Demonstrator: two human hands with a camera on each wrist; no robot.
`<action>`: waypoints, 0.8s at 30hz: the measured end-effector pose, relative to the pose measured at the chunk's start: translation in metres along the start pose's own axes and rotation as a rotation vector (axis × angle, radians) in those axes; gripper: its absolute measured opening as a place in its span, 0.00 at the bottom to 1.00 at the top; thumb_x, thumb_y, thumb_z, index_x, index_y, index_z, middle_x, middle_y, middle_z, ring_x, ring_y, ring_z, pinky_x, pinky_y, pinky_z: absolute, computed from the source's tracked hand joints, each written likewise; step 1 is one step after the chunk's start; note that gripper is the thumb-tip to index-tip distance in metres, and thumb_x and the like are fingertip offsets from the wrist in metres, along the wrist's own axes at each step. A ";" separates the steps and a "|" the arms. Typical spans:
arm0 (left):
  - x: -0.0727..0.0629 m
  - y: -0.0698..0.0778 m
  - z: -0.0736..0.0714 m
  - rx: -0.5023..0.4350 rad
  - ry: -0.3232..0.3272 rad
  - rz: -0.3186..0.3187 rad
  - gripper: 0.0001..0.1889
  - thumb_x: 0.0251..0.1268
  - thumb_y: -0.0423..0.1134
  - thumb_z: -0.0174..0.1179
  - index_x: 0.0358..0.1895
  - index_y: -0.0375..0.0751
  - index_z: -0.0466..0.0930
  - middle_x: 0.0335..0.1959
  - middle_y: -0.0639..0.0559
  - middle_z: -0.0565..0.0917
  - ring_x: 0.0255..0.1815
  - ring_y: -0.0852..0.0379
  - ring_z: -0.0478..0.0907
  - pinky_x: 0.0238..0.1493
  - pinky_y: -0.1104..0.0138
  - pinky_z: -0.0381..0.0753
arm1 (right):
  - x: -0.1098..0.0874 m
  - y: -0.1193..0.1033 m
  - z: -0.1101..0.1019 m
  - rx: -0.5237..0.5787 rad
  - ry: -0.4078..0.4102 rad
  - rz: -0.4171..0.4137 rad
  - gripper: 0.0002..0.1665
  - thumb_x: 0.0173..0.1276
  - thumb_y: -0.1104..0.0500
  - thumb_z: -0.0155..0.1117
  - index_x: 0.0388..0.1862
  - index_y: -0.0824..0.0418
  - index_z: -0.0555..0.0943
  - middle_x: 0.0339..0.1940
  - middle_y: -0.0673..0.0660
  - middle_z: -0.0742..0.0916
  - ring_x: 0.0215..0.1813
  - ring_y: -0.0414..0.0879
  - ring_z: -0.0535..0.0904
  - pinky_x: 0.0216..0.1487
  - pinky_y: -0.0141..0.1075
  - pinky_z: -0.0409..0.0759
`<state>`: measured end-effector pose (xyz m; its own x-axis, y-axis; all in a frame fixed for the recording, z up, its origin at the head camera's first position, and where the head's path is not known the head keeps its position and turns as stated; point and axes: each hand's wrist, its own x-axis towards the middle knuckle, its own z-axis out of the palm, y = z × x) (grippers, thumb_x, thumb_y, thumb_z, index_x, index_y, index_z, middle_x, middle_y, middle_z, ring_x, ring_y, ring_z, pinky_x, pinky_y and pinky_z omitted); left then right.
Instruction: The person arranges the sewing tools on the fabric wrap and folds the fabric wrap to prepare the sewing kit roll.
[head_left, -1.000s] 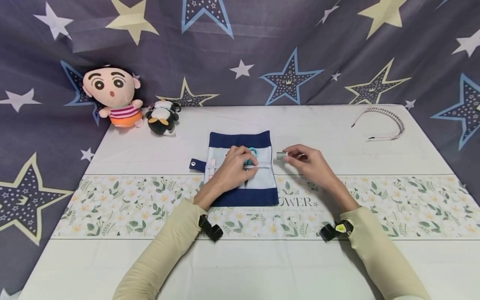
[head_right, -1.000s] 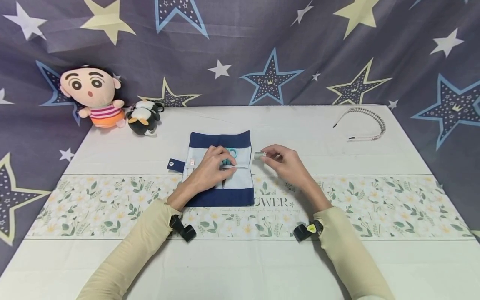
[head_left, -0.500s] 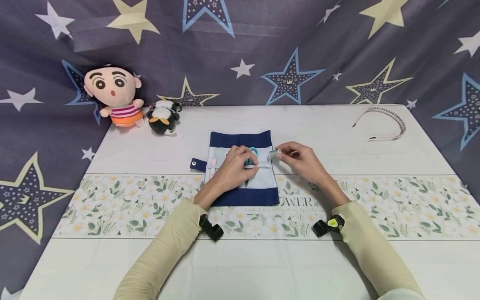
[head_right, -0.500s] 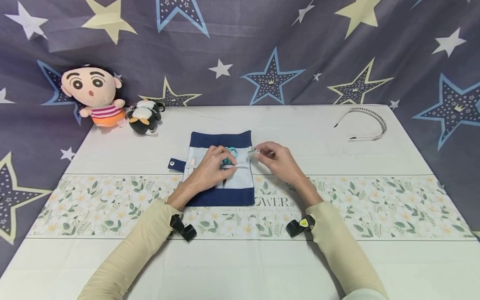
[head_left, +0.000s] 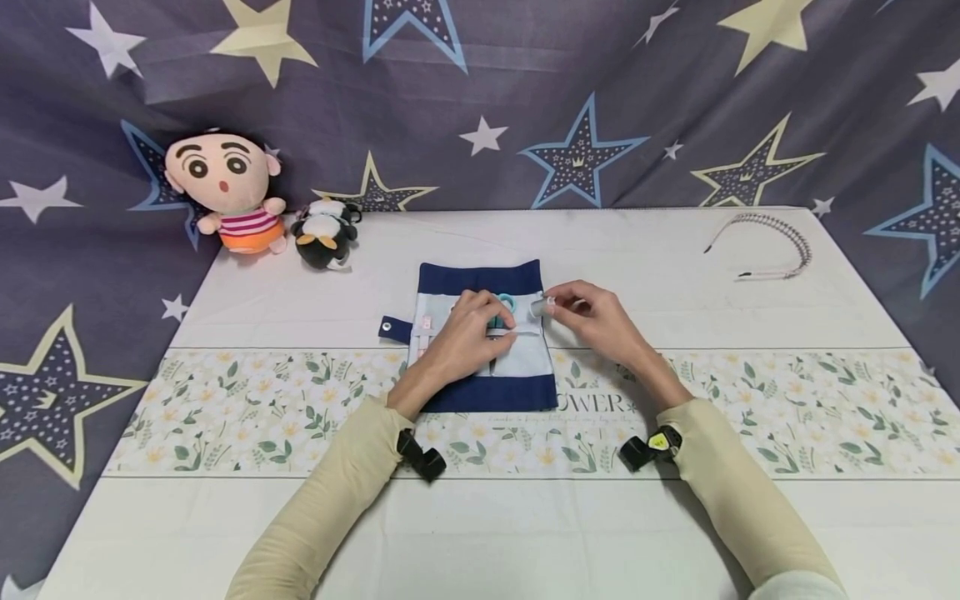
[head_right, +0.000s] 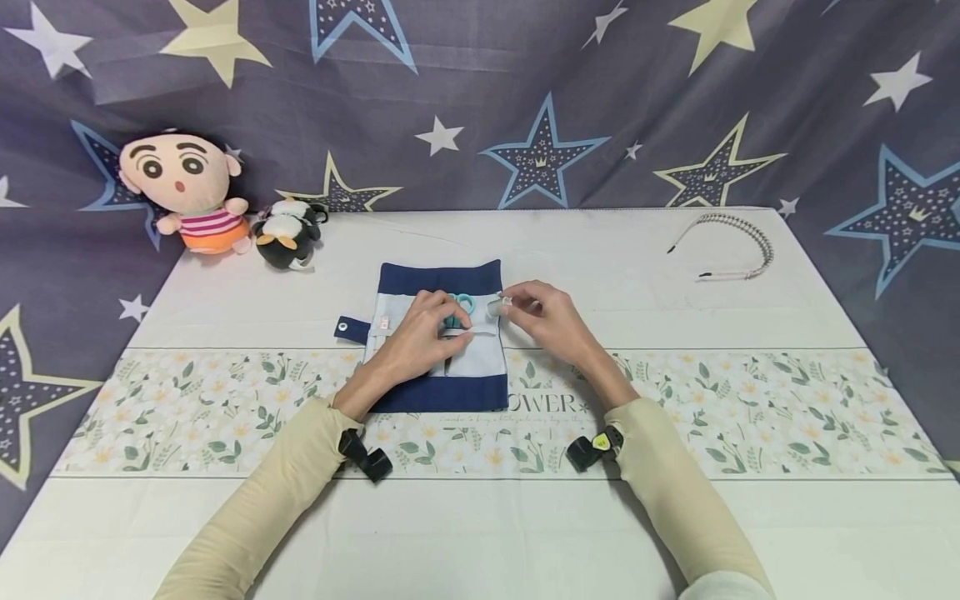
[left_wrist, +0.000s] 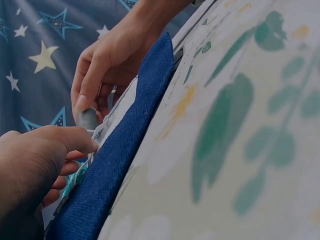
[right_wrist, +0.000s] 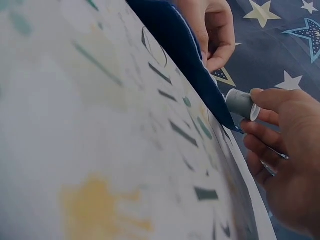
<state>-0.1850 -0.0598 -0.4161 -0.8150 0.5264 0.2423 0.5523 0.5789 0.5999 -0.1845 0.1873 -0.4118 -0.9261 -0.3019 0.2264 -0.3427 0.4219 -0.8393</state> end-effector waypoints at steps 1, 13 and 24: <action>0.000 0.000 0.000 -0.001 0.000 -0.001 0.04 0.71 0.38 0.67 0.41 0.42 0.86 0.48 0.45 0.81 0.49 0.46 0.69 0.55 0.52 0.69 | 0.001 -0.001 0.001 -0.002 -0.008 0.000 0.14 0.75 0.59 0.68 0.55 0.65 0.86 0.44 0.58 0.87 0.43 0.50 0.82 0.46 0.37 0.79; 0.000 0.000 -0.001 -0.006 0.005 0.004 0.04 0.71 0.38 0.67 0.41 0.42 0.86 0.49 0.44 0.81 0.49 0.46 0.69 0.54 0.53 0.69 | 0.007 -0.002 0.007 -0.058 -0.062 -0.054 0.14 0.76 0.61 0.68 0.55 0.66 0.87 0.44 0.58 0.85 0.44 0.49 0.78 0.45 0.42 0.76; 0.001 0.001 -0.002 -0.010 -0.003 -0.007 0.03 0.71 0.38 0.67 0.41 0.42 0.86 0.49 0.44 0.81 0.49 0.46 0.69 0.53 0.53 0.69 | 0.009 -0.004 0.009 -0.097 -0.117 -0.097 0.15 0.77 0.62 0.66 0.57 0.68 0.86 0.45 0.58 0.84 0.43 0.49 0.75 0.44 0.43 0.75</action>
<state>-0.1851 -0.0600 -0.4139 -0.8186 0.5238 0.2357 0.5445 0.5767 0.6091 -0.1898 0.1746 -0.4107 -0.8652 -0.4404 0.2398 -0.4482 0.4650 -0.7635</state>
